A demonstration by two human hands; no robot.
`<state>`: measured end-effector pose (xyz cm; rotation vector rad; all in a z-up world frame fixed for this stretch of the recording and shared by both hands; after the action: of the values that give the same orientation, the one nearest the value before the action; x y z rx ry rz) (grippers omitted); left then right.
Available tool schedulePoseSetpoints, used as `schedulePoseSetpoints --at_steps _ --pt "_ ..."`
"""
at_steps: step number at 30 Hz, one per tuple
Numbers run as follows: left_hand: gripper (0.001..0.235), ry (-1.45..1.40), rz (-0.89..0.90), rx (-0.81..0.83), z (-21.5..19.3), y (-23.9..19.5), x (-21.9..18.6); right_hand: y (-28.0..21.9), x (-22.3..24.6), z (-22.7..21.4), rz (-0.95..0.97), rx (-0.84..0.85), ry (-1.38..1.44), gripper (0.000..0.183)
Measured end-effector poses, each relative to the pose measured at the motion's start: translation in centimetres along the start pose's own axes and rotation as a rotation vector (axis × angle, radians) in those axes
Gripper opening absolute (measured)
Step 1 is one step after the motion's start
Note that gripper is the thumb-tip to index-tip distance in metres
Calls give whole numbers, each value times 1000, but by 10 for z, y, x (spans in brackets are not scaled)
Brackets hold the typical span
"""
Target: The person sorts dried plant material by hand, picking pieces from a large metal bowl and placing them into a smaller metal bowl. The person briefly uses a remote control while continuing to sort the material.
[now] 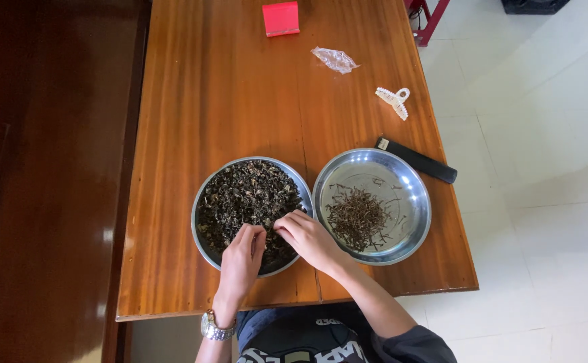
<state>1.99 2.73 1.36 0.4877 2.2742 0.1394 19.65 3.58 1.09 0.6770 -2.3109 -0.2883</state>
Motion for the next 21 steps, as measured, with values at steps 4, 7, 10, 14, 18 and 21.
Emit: schedulePoseSetpoints --at_steps 4,7,10,14,18,21 --pt "3 -50 25 4 1 0 -3 3 5 -7 -19 10 10 15" --pt "6 -75 -14 32 2 0 -9 3 8 -8 -21 -5 28 13" --pt "6 -84 63 33 1 2 -18 -1 3 -4 -2 -5 59 9" --pt "7 -18 108 45 3 3 -24 -8 -1 -8 26 3 79 7" --pt "13 159 143 10 20 6 2 -19 -14 -11 53 -33 77 5" --pt "22 481 99 -41 17 16 21 -34 -35 -19 108 -83 62 8"
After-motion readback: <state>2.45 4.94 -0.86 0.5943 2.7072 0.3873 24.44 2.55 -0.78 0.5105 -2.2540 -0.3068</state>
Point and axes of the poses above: each hand's wrist, its own y-axis towards the middle knuckle, its own z-axis out of the palm, x = y × z, the point moved 3 cm from there along y, towards the middle knuckle, and after that the axes turned 4 degrees about z, right-handed, at the moved point
